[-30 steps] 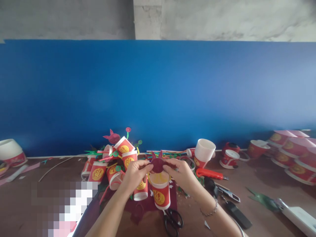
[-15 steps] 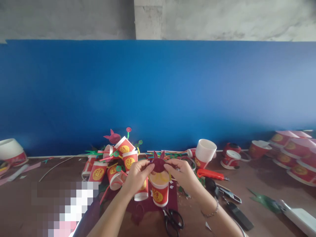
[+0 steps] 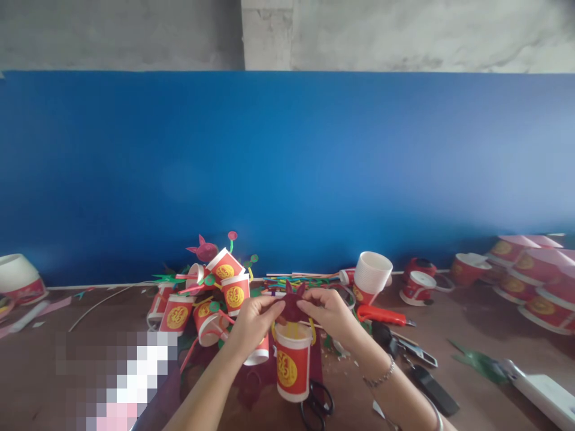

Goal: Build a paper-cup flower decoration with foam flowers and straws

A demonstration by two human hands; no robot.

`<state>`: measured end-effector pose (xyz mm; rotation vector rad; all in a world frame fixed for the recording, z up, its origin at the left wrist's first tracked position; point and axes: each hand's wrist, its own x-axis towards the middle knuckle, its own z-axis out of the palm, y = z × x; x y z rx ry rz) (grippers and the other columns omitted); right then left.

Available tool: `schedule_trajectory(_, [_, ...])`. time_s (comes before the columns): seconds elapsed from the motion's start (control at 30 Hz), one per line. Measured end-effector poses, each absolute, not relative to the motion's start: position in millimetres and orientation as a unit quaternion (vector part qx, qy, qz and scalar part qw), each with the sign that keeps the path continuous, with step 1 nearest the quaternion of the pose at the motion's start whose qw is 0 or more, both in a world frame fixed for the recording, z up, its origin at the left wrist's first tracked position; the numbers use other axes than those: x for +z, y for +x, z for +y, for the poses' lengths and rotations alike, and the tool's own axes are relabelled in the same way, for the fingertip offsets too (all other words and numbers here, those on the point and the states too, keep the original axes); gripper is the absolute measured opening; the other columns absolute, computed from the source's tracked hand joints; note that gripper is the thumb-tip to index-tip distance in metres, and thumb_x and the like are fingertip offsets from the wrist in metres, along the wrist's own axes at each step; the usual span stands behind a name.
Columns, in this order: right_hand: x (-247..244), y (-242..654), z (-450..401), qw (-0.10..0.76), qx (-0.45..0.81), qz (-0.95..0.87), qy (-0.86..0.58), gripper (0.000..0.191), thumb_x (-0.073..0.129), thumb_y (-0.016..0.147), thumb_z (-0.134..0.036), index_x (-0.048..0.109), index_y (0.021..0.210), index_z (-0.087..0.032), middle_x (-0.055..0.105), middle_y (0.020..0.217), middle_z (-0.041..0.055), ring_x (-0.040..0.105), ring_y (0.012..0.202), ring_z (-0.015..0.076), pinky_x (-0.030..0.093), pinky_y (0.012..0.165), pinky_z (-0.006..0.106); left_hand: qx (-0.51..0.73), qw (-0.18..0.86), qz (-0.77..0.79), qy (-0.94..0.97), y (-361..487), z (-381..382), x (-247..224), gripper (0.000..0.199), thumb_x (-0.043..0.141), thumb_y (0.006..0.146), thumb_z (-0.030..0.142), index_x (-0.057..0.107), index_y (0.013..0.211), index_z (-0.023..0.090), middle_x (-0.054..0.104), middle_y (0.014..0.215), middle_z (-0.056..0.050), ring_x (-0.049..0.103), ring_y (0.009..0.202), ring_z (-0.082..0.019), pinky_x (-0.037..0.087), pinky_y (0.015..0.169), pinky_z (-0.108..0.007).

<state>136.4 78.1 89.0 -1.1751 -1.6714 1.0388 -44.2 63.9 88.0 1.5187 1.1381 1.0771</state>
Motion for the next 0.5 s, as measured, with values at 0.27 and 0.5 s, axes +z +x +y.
schedule_trajectory(0.27, [86, 135, 76, 0.422, 0.439, -0.662, -0.438, 0.019, 0.061, 0.077, -0.034, 0.06, 0.073, -0.016, 0.053, 0.057, -0.0029, 0.043, 0.05, 0.009, 0.032, 0.047, 0.021, 0.449, 0.455, 0.441, 0.63, -44, 64, 82, 0.031, 0.055, 0.081, 0.039, 0.064, 0.064, 0.015, 0.058, 0.059, 0.0, 0.052, 0.061, -0.014, 0.038, 0.058, -0.023])
schedule_trajectory(0.5, [80, 133, 78, 0.437, 0.461, -0.63, -0.446, 0.028, 0.062, 0.077, -0.036, 0.049, 0.061, -0.017, 0.047, 0.051, -0.005, 0.039, 0.047, 0.0075, 0.03, 0.045, 0.02, 0.454, 0.43, 0.439, 0.646, -42, 63, 84, 0.034, 0.053, 0.083, 0.038, 0.058, 0.059, 0.015, 0.05, 0.055, 0.002, 0.044, 0.057, -0.012, 0.034, 0.055, -0.022])
